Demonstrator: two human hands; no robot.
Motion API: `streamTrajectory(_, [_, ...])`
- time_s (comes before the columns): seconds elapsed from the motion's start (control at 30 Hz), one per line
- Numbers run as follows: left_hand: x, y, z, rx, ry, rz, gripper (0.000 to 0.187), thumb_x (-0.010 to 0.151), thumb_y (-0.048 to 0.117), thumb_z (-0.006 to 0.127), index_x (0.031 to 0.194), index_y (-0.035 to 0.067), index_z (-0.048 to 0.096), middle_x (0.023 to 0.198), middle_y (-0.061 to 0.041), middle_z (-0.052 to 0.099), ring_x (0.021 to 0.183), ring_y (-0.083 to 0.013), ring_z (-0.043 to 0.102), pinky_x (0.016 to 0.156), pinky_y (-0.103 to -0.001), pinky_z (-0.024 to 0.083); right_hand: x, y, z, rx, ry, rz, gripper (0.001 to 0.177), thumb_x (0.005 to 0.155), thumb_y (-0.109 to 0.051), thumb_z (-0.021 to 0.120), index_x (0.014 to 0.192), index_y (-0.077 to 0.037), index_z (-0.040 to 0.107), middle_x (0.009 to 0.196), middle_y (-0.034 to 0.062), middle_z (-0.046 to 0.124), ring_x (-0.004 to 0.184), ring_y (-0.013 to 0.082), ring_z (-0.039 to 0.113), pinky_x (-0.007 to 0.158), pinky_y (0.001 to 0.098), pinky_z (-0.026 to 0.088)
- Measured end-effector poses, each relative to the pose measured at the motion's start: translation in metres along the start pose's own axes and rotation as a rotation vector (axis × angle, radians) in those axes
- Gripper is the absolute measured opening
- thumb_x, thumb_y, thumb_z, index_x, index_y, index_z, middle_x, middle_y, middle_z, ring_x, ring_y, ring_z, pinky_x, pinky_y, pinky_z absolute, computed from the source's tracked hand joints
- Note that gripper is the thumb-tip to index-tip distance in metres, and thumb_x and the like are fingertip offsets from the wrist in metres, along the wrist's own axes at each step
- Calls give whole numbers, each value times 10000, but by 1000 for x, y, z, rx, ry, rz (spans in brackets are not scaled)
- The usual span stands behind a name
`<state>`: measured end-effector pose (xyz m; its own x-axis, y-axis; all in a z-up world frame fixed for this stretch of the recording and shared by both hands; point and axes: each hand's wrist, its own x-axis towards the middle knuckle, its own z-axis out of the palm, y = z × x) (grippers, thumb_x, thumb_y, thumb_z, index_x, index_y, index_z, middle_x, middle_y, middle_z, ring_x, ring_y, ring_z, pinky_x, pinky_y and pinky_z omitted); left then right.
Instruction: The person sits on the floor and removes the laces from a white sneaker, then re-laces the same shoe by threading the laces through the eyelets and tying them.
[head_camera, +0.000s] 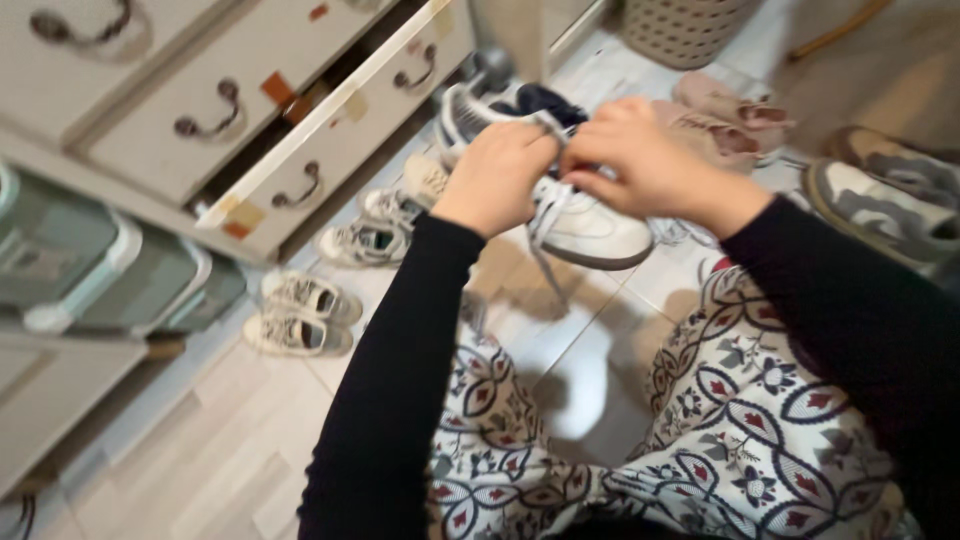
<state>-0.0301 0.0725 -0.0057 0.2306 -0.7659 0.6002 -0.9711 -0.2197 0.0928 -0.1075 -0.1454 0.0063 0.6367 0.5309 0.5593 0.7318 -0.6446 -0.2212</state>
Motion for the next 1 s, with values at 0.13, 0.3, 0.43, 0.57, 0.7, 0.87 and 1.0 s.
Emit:
streamTrajectory(0.13, [-3,3,-8,31,12,15,207,704,9,694,871,65,584,891,-99,607,923,-325,605,797,-437,459,-2,-12,14,94,90,164,92,909,-145,699,918,-99,621,823,32,615,801,246,597,928,429,375])
streamTrajectory(0.3, [-7,4,-9,51,2,44,185,718,2,693,833,65,562,849,-95,584,878,-315,598,775,-437,455,0,-8,37,238,129,489,115,942,-153,654,908,-64,591,775,82,639,733,258,643,735,399,504])
streamTrajectory(0.43, [-6,-3,-8,26,15,45,183,716,-16,679,837,63,568,870,-94,606,900,-325,619,810,-439,488,4,-2,46,273,141,527,102,930,-101,641,1004,-37,614,829,110,665,765,301,650,715,420,513])
streamTrajectory(0.57, [-2,-7,1,-50,-3,24,230,681,-28,678,882,65,613,869,-97,626,905,-328,638,810,-441,504,-2,10,33,212,84,141,153,871,-71,683,1022,-76,708,1023,111,675,945,305,610,831,414,488])
streamTrajectory(0.7, [-1,-8,8,-93,-7,15,214,677,-15,710,843,69,605,831,-95,617,879,-332,632,788,-442,501,-5,16,25,308,-10,62,168,830,-124,745,997,-136,738,1077,43,677,1056,274,583,925,401,470])
streamTrajectory(0.87, [2,-13,7,-99,23,8,201,671,-3,709,818,63,589,839,-105,612,892,-344,628,789,-454,498,-5,8,25,189,37,141,121,853,-113,734,965,-149,708,966,10,645,1004,260,585,912,414,416])
streamTrajectory(1.0, [8,-18,2,-42,15,-22,182,715,-30,695,824,74,593,838,-83,614,890,-322,625,789,-442,486,-1,1,30,-14,164,177,88,861,-114,738,925,-160,698,882,19,597,945,271,567,899,446,354])
